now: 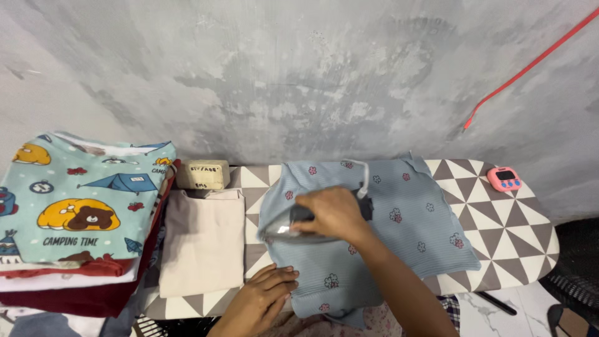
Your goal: The person irons a light blue floral-patterned shirt on a small ironing board, smoothing out wrinkles and folding the garment. They then pick up a black and teal shirt and begin ironing it as well.
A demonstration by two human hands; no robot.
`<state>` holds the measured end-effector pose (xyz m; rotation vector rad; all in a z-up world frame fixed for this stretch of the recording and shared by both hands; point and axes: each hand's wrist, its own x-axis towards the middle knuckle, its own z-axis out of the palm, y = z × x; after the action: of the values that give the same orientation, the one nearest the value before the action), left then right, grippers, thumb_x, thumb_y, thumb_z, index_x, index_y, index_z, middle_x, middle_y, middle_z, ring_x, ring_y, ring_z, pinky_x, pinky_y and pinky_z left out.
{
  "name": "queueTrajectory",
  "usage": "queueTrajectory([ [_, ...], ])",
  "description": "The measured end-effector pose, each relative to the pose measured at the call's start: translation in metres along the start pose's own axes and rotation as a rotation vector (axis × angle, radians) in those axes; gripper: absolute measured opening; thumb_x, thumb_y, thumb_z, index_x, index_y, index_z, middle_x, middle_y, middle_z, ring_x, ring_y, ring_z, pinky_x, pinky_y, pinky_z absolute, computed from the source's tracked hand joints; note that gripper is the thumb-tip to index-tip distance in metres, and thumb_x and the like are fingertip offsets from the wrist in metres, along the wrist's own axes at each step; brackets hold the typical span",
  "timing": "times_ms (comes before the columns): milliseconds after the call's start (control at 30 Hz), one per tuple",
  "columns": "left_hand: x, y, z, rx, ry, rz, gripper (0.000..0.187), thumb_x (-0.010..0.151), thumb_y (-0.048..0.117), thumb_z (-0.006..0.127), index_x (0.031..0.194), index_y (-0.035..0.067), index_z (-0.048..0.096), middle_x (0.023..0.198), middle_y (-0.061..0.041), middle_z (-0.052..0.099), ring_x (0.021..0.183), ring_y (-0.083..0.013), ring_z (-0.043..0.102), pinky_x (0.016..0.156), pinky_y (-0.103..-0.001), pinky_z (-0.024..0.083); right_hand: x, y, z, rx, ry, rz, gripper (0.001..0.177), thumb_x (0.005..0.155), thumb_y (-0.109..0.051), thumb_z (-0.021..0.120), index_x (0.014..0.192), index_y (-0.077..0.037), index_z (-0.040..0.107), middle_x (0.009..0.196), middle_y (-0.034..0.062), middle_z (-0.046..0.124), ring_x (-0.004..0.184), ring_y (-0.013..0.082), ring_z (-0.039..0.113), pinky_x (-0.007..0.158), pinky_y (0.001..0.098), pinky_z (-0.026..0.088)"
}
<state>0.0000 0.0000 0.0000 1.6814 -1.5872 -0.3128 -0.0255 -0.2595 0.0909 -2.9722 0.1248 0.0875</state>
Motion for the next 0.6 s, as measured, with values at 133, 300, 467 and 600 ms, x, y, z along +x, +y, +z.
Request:
queueTrajectory([
  [133,-0.002,-0.008,0.009,-0.015,0.018,0.004,0.021,0.091,0.005,0.066,0.109,0.002,0.074,0.127,-0.014,0.071,0.126,-0.0300,0.063,0.113,-0.045,0.044,-0.003,-0.006,0.009,0.007,0.261,-0.181,0.052,0.066,-0.058,0.083,0.092,-0.013,0.076,0.074,0.0044,0.074,0.064,0.0228,0.071,0.059,0.0377,0.054],
  [300,-0.003,-0.003,0.008,-0.009,-0.001,0.003,0.022,0.090,0.003,0.065,0.110,0.000,0.073,0.127,-0.015,0.070,0.127,-0.0314,0.062,0.113,-0.045,0.043,0.015,-0.019,0.014,0.004,0.370,0.008,0.054,0.070,-0.056,0.082,0.096,-0.009,0.075,0.073,0.0048,0.073,0.055,0.0209,0.068,0.052,0.0367,0.052],
  [467,-0.003,0.008,0.010,0.001,-0.008,-0.041,0.025,0.086,0.003,0.068,0.110,0.000,0.072,0.127,-0.014,0.069,0.129,-0.0310,0.060,0.114,-0.046,0.040,0.017,-0.017,0.008,-0.008,0.266,0.159,0.057,0.073,-0.061,0.079,0.098,-0.010,0.074,0.073,0.0067,0.073,0.059,0.0199,0.069,0.053,0.0358,0.053],
  [600,-0.004,0.007,0.012,0.036,-0.009,-0.056,0.026,0.085,0.004,0.071,0.111,0.001,0.071,0.129,-0.013,0.069,0.130,-0.0313,0.059,0.113,-0.047,0.039,0.006,-0.002,-0.006,0.043,0.193,0.329,0.060,0.074,-0.060,0.079,0.105,-0.010,0.072,0.075,0.0094,0.074,0.060,0.0244,0.071,0.050,0.0381,0.054],
])
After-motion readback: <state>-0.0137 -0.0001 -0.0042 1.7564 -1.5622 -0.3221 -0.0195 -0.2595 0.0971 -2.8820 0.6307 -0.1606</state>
